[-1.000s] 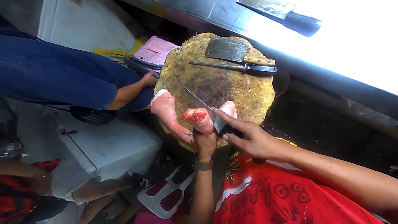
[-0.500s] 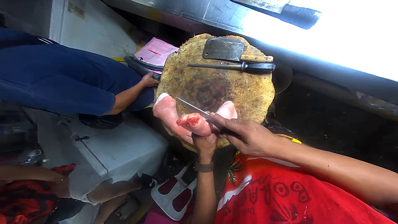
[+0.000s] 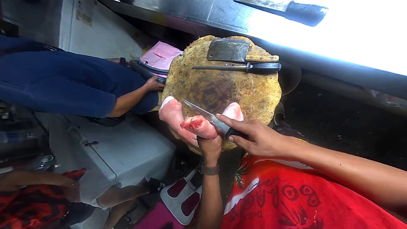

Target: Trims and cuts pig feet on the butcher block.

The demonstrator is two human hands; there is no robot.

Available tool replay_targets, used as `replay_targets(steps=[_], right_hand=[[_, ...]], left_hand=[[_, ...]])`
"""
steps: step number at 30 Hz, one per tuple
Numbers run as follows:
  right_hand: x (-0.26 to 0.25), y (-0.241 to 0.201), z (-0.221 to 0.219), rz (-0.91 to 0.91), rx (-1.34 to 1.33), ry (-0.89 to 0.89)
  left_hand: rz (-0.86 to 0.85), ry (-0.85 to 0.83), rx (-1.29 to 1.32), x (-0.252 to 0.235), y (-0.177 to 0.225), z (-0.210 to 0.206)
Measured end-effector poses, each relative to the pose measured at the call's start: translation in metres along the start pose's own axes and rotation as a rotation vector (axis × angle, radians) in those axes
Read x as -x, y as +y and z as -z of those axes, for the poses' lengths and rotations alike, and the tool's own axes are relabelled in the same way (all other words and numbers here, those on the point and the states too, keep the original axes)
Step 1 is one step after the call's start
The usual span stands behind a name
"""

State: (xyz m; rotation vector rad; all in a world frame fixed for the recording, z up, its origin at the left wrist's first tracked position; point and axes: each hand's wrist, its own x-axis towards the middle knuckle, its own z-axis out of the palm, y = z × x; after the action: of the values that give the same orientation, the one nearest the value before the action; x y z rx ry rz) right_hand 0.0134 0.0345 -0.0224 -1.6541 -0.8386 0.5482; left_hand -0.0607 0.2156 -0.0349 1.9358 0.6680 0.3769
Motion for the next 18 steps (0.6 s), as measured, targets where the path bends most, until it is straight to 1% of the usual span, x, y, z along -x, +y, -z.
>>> replay_targets(steps=[1, 2, 3, 4, 5, 7, 8, 9, 10, 12, 13, 15, 18], right_hand=[[0.000, 0.002, -0.003, 0.007, 0.114, 0.013], [0.000, 0.005, -0.007, -0.001, 0.171, 0.014], [0.001, 0.006, -0.009, -0.023, 0.149, -0.001], [0.003, 0.005, -0.008, -0.067, 0.017, -0.037], [0.005, 0.001, -0.004, -0.137, -0.226, -0.094], [0.007, -0.006, 0.007, -0.270, -0.838, -0.239], [0.009, -0.008, 0.011, -0.285, -0.952, -0.264], [0.010, -0.010, 0.014, -0.268, -0.888, -0.228], [0.010, -0.011, 0.014, -0.220, -0.712, -0.160], [0.012, -0.006, 0.009, -0.066, -0.324, -0.007], [0.011, -0.003, 0.006, -0.004, -0.202, 0.045], [0.011, 0.002, 0.000, 0.069, -0.060, 0.105], [0.013, 0.006, -0.005, 0.048, 0.159, 0.123]], left_hand=[[-0.003, -0.005, -0.023, 0.000, 0.001, -0.001], [-0.007, -0.011, -0.049, 0.001, 0.002, -0.002], [-0.019, -0.013, -0.078, 0.001, 0.003, -0.003], [-0.033, -0.012, -0.103, 0.002, 0.003, -0.003], [-0.045, -0.002, -0.124, 0.003, 0.001, -0.003], [-0.039, 0.012, -0.128, 0.006, -0.002, -0.002], [-0.053, 0.013, -0.157, 0.007, -0.003, -0.001], [-0.085, 0.018, -0.189, 0.006, -0.004, -0.001], [-0.084, 0.018, -0.178, 0.006, -0.003, -0.001], [-0.072, 0.019, -0.109, 0.007, -0.003, -0.005], [-0.077, 0.024, -0.092, 0.006, -0.002, -0.007], [-0.074, 0.031, -0.109, 0.007, 0.001, -0.010], [-0.067, 0.021, -0.111, 0.009, 0.005, -0.013]])
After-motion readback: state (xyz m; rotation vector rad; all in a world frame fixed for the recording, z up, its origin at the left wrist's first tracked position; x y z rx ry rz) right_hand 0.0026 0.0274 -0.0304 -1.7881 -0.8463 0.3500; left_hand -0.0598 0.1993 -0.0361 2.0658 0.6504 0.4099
